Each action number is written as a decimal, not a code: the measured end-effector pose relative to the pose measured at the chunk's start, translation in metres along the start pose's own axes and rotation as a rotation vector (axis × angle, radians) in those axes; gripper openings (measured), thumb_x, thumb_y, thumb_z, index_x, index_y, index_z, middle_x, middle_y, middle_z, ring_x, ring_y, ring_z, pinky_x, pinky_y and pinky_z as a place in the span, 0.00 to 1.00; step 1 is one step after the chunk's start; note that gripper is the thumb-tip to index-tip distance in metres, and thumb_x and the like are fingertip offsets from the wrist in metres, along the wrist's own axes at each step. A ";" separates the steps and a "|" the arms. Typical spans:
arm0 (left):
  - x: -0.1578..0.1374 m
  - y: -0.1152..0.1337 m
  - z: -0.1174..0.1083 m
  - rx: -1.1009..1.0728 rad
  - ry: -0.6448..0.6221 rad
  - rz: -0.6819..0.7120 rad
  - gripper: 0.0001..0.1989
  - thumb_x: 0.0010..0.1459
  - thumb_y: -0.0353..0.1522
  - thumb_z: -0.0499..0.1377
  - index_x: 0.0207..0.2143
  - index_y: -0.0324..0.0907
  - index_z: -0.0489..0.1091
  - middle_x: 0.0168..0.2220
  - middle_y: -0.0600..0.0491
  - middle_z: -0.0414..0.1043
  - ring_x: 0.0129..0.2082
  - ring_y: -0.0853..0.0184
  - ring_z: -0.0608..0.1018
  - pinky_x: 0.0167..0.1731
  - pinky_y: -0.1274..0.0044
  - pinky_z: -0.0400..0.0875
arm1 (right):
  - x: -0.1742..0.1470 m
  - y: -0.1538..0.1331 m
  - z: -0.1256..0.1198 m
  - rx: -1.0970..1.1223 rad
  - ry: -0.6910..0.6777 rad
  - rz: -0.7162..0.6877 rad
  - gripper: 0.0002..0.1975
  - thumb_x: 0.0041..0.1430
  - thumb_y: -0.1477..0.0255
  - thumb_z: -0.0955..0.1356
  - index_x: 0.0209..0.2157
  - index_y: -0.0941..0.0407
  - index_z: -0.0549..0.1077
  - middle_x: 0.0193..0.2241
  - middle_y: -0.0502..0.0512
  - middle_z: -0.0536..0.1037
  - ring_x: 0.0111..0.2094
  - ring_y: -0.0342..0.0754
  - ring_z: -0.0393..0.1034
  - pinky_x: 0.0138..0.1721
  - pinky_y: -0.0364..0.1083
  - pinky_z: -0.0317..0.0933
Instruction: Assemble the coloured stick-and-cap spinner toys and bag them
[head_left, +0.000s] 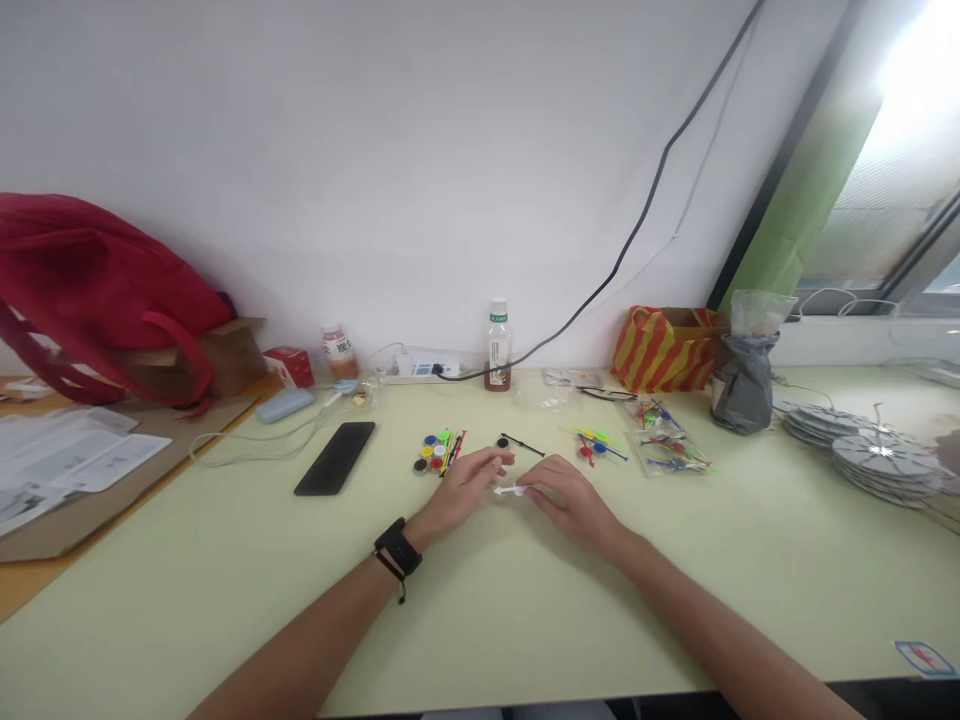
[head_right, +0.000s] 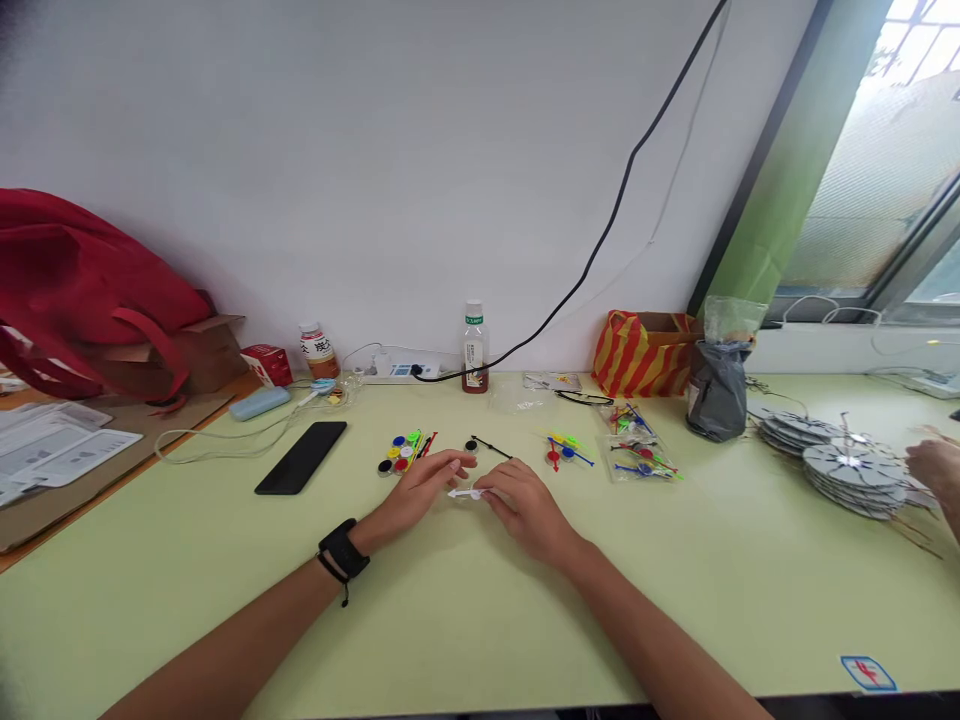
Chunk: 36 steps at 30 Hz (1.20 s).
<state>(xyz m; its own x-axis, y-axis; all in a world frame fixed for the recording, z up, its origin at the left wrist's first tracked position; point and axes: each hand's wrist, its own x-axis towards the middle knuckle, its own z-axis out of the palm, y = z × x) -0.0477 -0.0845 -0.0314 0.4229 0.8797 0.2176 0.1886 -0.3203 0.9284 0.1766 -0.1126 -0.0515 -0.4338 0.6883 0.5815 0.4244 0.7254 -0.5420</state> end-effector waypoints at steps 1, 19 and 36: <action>0.000 0.002 0.000 -0.089 -0.068 -0.044 0.18 0.68 0.43 0.56 0.49 0.44 0.78 0.51 0.46 0.78 0.50 0.57 0.79 0.50 0.68 0.72 | 0.000 -0.001 -0.001 -0.002 0.013 -0.022 0.09 0.70 0.72 0.65 0.47 0.50 0.76 0.40 0.56 0.80 0.44 0.52 0.71 0.47 0.53 0.66; 0.000 0.007 0.003 -0.304 -0.060 -0.131 0.18 0.50 0.39 0.74 0.40 0.38 0.81 0.41 0.45 0.82 0.42 0.60 0.82 0.49 0.68 0.75 | -0.003 -0.011 -0.011 0.190 0.099 0.262 0.23 0.68 0.59 0.65 0.60 0.52 0.68 0.37 0.54 0.73 0.29 0.45 0.66 0.32 0.46 0.67; -0.004 0.002 0.010 -0.263 -0.076 -0.068 0.17 0.52 0.39 0.73 0.39 0.38 0.77 0.40 0.45 0.81 0.41 0.61 0.83 0.47 0.68 0.77 | 0.001 -0.010 -0.005 0.311 -0.046 0.374 0.17 0.67 0.54 0.65 0.39 0.55 0.73 0.29 0.51 0.74 0.30 0.46 0.68 0.31 0.44 0.63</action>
<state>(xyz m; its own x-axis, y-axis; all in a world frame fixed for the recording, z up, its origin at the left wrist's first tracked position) -0.0402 -0.0926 -0.0340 0.4846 0.8637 0.1384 -0.0137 -0.1508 0.9885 0.1757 -0.1194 -0.0422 -0.3344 0.8971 0.2888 0.3029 0.3925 -0.8685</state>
